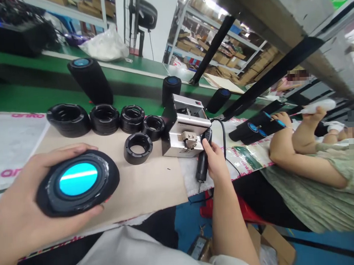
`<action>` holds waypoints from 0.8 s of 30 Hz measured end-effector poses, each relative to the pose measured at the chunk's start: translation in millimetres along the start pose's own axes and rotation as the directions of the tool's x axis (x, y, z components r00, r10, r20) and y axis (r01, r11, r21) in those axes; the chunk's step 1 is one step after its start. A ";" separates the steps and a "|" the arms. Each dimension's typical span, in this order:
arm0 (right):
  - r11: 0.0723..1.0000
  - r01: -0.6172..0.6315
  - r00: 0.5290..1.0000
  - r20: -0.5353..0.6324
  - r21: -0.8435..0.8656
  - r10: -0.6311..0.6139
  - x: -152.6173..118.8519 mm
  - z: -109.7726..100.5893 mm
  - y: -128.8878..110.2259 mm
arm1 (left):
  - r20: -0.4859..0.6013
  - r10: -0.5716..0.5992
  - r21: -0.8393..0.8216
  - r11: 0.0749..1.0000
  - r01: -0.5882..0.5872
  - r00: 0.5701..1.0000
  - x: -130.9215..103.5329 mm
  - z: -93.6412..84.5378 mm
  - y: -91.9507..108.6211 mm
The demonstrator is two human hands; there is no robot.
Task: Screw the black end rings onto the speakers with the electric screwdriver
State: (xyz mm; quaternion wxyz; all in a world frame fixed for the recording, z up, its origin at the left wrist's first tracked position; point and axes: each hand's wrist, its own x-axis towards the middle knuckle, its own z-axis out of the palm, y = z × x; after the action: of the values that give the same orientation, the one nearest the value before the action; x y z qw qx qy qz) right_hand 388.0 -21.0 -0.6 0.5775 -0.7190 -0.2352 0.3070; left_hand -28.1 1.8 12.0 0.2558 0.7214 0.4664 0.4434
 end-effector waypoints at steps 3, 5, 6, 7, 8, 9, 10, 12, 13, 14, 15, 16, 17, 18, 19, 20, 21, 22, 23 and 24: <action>1.000 0.004 1.000 0.000 0.019 -0.004 5.1 -0.5 8.8 | 0.052 0.020 0.051 0.998 -0.023 0.998 6.7 5.6 11.7; 0.999 0.008 1.000 -0.009 0.050 -0.008 8.5 -1.4 13.1 | 0.110 -0.004 0.010 1.000 0.003 0.994 10.0 6.6 16.1; 0.997 0.013 1.000 -0.019 0.072 -0.012 10.0 -2.1 14.0 | 0.145 -0.025 -0.015 1.000 0.027 0.989 11.0 6.4 17.9; 0.995 0.020 0.999 -0.036 0.097 -0.017 11.0 -3.1 13.5 | 0.171 -0.045 -0.028 0.998 0.051 0.984 11.8 6.1 19.5; 0.992 0.032 0.998 -0.057 0.125 -0.025 10.9 -4.3 11.3 | 0.184 -0.067 -0.028 0.997 0.074 0.981 12.3 5.8 21.2; 0.986 0.054 0.996 -0.085 0.156 -0.041 9.4 -5.6 7.1 | 0.188 -0.089 -0.016 0.996 0.093 0.978 12.7 5.4 22.8; 0.978 0.087 0.991 -0.115 0.188 -0.066 5.7 -7.0 0.8 | 0.189 -0.102 0.003 0.995 0.104 0.977 13.0 5.2 24.5; 0.952 0.182 0.975 -0.171 0.247 -0.142 -9.5 -8.3 -17.3 | 0.183 -0.093 0.028 0.996 0.090 0.979 13.4 5.2 27.3; 0.934 0.232 0.965 -0.188 0.270 -0.185 -20.9 -7.5 -28.1 | 0.180 -0.087 0.027 0.996 0.083 0.980 13.7 5.3 28.3; 0.917 0.278 0.955 -0.187 0.285 -0.231 -34.3 -5.3 -39.4 | 0.178 -0.081 0.021 0.997 0.078 0.981 13.9 5.4 29.1; 0.903 0.315 0.946 -0.170 0.291 -0.275 -48.7 -1.4 -50.2 | 0.176 -0.078 0.016 0.997 0.077 0.981 14.1 5.3 29.6; 0.899 0.331 0.943 -0.119 0.285 -0.310 -63.2 4.2 -60.1 | 0.177 -0.083 0.013 0.997 0.082 0.981 14.4 5.1 29.8; 0.900 0.344 0.937 -0.031 0.266 -0.349 -76.6 11.1 -68.4 | 0.178 -0.092 0.019 0.996 0.090 0.980 14.6 4.8 29.8; 0.916 0.328 0.931 0.081 0.231 -0.355 -87.9 19.1 -74.8 | 0.176 -0.102 0.036 0.995 0.097 0.979 14.8 4.3 29.4; 0.936 0.302 0.921 0.198 0.179 -0.335 -96.5 27.5 -79.2 | 0.173 -0.109 0.060 0.993 0.100 0.979 14.9 3.7 28.7; 0.952 0.282 0.901 0.310 0.119 -0.305 -102.1 35.7 -81.3 | 0.168 -0.109 0.083 0.992 0.096 0.980 15.0 3.2 27.8; 0.963 0.267 0.877 0.403 0.050 -0.264 -104.9 43.5 -81.6 | 0.164 -0.099 0.097 0.992 0.084 0.981 15.0 2.9 26.7; 0.964 0.265 0.852 0.473 -0.021 -0.224 -105.2 50.4 -80.1 | 0.164 -0.081 0.101 0.993 0.065 0.983 14.8 2.7 25.5; 0.958 0.274 0.832 0.521 -0.087 -0.190 -103.9 56.5 -77.4 | 0.165 -0.059 0.095 0.994 0.044 0.984 14.7 2.8 24.2; 0.947 0.286 0.816 0.555 -0.148 -0.159 -101.6 61.8 -73.9 | 0.167 -0.039 0.085 0.996 0.025 0.985 14.4 3.0 23.0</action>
State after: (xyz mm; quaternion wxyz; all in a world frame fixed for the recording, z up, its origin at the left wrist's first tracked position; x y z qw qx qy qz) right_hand 274.0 -32.6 79.7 0.4357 -0.6321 -0.5031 0.3969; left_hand -12.7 5.0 34.3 0.2712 0.7587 0.4726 0.3570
